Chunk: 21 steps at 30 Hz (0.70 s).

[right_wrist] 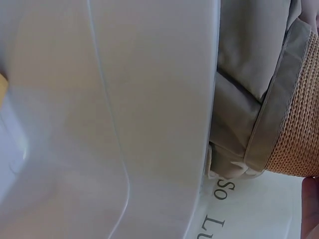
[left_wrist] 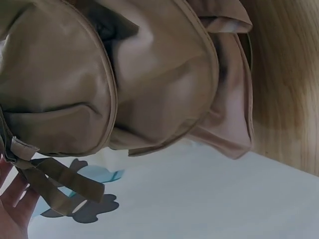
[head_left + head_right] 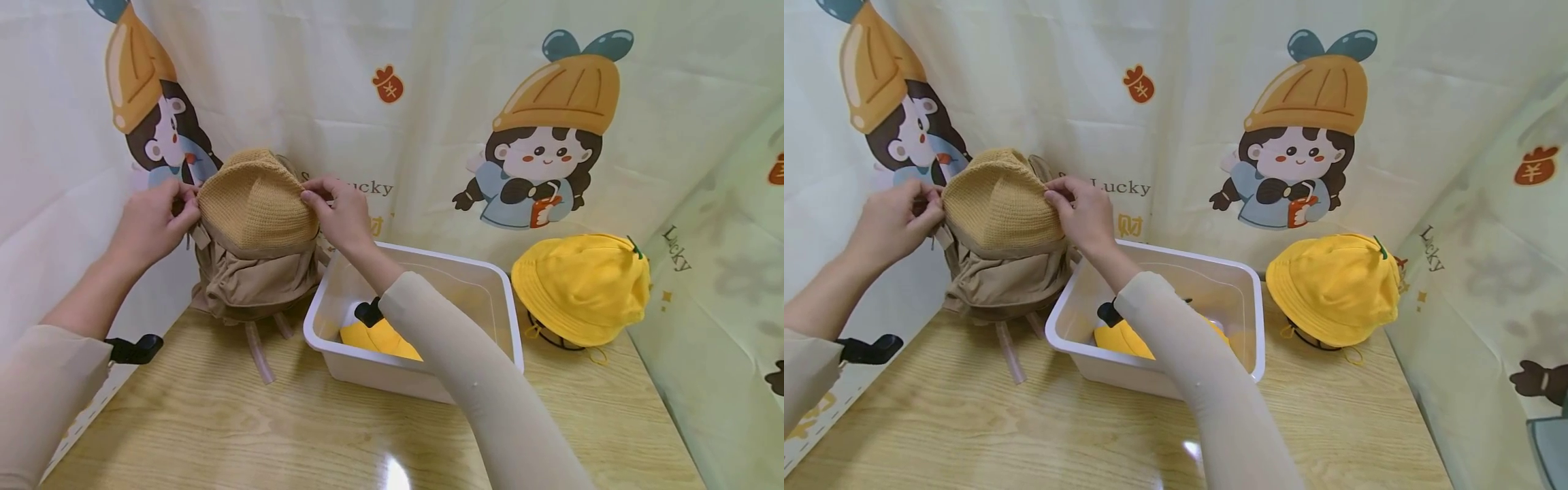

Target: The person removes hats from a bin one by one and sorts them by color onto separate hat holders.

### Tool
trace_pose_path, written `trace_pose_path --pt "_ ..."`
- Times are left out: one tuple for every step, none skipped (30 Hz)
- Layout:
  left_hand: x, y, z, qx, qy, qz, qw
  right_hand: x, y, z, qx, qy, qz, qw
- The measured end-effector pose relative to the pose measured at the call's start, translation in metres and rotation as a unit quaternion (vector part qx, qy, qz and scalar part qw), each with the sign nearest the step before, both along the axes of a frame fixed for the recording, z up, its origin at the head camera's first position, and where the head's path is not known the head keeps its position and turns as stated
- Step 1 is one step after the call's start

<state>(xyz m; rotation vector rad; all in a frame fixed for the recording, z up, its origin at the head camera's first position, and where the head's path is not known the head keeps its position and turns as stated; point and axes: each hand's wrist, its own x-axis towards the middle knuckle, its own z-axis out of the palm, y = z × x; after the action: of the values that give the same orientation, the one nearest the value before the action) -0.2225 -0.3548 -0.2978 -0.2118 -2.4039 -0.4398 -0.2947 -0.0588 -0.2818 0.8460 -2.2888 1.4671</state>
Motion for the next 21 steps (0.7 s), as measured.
trace_pose_path --pt "0.000 -0.001 0.000 0.000 -0.002 0.001 1.0000 0.001 -0.001 0.000 0.001 0.001 0.000 1.0000" --pt "0.001 -0.001 -0.001 0.001 -0.006 0.002 1.0000 0.001 -0.002 0.000 0.003 0.005 0.001 1.0000" --pt "0.001 -0.002 -0.001 0.003 -0.010 0.003 0.9999 0.001 -0.003 0.000 0.004 0.006 0.001 1.0000" --pt "0.002 -0.003 -0.002 0.005 -0.014 0.005 0.9999 0.002 -0.003 0.000 0.006 0.007 0.002 1.0000" --pt "0.002 -0.003 -0.003 0.007 -0.017 0.007 0.9998 0.002 -0.004 0.000 0.009 0.011 0.002 0.9999" --pt "0.003 -0.004 -0.003 0.009 -0.022 0.008 0.9997 0.003 -0.005 0.000 0.011 0.011 0.003 0.9999" --pt "0.003 -0.004 -0.004 0.010 -0.023 0.008 0.9996 0.003 -0.006 -0.001 0.012 0.009 0.005 0.9999" --pt "0.003 -0.005 -0.005 0.012 -0.026 0.008 0.9996 0.004 -0.006 -0.001 0.014 0.008 0.006 0.9999" --pt "0.003 -0.006 -0.006 0.013 -0.027 0.008 0.9995 0.004 -0.007 -0.002 0.015 0.007 0.006 0.9998" --pt "0.003 -0.006 -0.007 0.013 -0.026 0.009 0.9995 0.004 -0.007 -0.002 0.016 0.006 0.007 0.9998" --pt "0.002 -0.006 -0.008 0.014 -0.027 0.007 0.9995 0.004 -0.007 -0.003 0.016 0.004 0.007 0.9998" --pt "0.001 -0.006 -0.009 0.015 -0.030 0.005 0.9994 0.004 -0.007 -0.003 0.016 -0.001 0.006 0.9999" --pt "0.000 -0.005 -0.010 0.014 -0.031 0.006 0.9994 0.004 -0.007 -0.004 0.017 -0.004 0.005 0.9998" --pt "0.000 -0.004 -0.011 0.015 -0.034 0.007 0.9993 0.004 -0.007 -0.005 0.018 -0.008 0.006 0.9998" --pt "-0.001 -0.004 -0.012 0.017 -0.035 0.007 0.9992 0.004 -0.007 -0.006 0.017 -0.012 0.009 0.9997" --pt "-0.001 -0.002 -0.012 0.021 -0.037 0.007 0.9991 0.004 -0.007 -0.007 0.016 -0.017 0.013 0.9996" --pt "-0.001 -0.001 -0.012 0.027 -0.042 0.006 0.9987 0.004 -0.006 -0.008 0.017 -0.022 0.017 0.9995" --pt "0.000 0.002 -0.010 0.038 -0.044 0.007 0.9983 0.005 -0.006 -0.008 0.016 -0.027 0.022 0.9993" --pt "0.002 0.005 -0.009 0.046 -0.037 0.005 0.9982 0.005 -0.006 -0.008 0.014 -0.029 0.031 0.9990" --pt "0.003 0.010 -0.007 0.058 -0.026 -0.004 0.9980 0.006 -0.006 -0.008 0.012 -0.033 0.040 0.9986" --pt "0.005 0.015 -0.004 0.067 -0.010 -0.017 0.9976 0.006 -0.006 -0.008 0.009 -0.034 0.050 0.9981"
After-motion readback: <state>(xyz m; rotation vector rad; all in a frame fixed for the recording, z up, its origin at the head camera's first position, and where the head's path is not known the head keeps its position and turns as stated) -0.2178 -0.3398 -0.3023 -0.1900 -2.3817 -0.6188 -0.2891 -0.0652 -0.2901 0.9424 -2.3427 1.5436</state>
